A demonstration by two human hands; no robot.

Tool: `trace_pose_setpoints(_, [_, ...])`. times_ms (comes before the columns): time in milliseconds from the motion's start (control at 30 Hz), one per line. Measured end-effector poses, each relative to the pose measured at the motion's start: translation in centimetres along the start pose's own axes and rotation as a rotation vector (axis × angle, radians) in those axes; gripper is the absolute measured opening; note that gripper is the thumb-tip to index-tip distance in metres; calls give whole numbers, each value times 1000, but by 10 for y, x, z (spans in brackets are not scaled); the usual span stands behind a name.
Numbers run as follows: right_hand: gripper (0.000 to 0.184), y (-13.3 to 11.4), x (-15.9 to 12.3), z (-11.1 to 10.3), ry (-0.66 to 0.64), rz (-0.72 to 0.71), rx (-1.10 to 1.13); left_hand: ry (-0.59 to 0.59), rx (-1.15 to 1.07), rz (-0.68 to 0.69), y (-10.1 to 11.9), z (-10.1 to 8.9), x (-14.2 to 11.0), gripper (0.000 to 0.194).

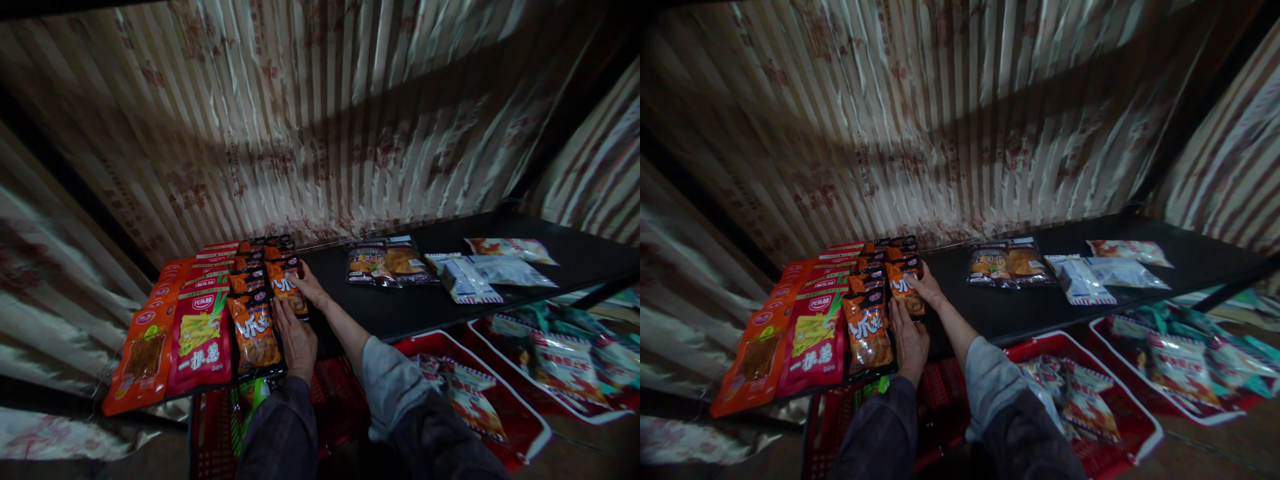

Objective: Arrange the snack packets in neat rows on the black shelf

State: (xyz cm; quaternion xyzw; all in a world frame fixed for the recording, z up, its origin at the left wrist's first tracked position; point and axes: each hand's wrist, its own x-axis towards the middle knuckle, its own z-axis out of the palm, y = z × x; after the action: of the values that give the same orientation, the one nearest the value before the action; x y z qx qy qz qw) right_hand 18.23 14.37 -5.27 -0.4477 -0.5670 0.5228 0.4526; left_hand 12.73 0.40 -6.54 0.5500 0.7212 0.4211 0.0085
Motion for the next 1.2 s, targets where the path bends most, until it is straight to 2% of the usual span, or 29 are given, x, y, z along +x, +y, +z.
trace_pose_setpoints(167, [78, -3, 1, -3, 57, 12, -103, -16, -25, -9, 0, 1, 1, 68])
trace_pose_setpoints(467, [72, -17, 0, -1, -65, -25, -55, -25, -2, -18, 2, 0, 1, 65])
trace_pose_setpoints(633, [68, -23, -5, 0, -54, -25, -60, -35, -14, -26, 3, -3, 1, 67])
trace_pose_setpoints(900, [62, -27, -5, 2, -132, 29, 141, -24, -15, 6, 4, -4, 0, 68])
trace_pose_setpoints(1033, [57, -27, -6, -1, -126, 53, 139, -18, 1, 22, 4, -4, -1, 68])
trace_pose_setpoints(1200, [52, -25, -7, -6, -185, 36, 137, 4, 9, 38, 5, -5, -2, 66])
